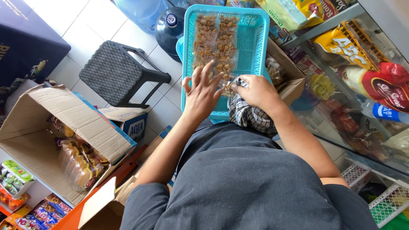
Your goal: The person is cleaning and organizing small snack packets using a cloth and a plastic tray.
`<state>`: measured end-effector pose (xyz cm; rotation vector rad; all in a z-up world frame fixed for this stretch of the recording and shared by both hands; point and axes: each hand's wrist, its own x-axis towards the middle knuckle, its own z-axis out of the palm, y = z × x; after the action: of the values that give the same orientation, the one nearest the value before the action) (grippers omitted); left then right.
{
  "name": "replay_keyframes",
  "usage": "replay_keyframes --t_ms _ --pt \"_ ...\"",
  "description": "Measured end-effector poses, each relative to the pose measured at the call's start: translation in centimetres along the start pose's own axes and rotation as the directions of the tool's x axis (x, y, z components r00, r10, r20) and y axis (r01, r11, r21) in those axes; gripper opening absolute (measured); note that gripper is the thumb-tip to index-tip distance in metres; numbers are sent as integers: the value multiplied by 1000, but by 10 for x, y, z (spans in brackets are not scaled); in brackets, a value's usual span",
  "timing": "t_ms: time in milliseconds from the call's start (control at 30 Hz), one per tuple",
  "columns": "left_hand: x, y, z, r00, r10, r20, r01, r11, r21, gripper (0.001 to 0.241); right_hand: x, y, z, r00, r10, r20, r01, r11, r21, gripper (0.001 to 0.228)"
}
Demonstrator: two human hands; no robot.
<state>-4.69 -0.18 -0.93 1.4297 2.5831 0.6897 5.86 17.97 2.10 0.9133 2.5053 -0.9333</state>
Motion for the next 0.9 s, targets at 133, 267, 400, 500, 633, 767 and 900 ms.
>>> replay_keyframes --t_ms 133,267,400,500,633,767,900 --pt "10 -7 13 999 28 22 -27 998 -48 35 -3 -1 -5 997 23 75 -30 995 91 43" --pt "10 -15 11 997 57 45 -52 992 -112 21 -31 -15 -36 994 74 85 -60 987 -152 34" --pt "6 -16 6 996 71 51 -63 988 -140 20 -52 4 -73 1000 28 -6 -28 944 -330 34" --pt "4 -18 9 995 87 43 -79 985 -154 21 -33 7 -61 866 -414 -281 275 863 -425 28" --pt "-1 -24 17 988 142 65 -138 988 -63 23 4 -10 -35 959 -282 -35 223 823 -522 19" --pt "-1 -27 9 980 196 29 -190 973 -134 23 25 92 -9 855 -517 -48 389 698 -602 8" --pt "-3 -20 -10 988 151 -31 -153 929 -336 17 -25 38 -84 927 -358 -116 210 749 -629 29"
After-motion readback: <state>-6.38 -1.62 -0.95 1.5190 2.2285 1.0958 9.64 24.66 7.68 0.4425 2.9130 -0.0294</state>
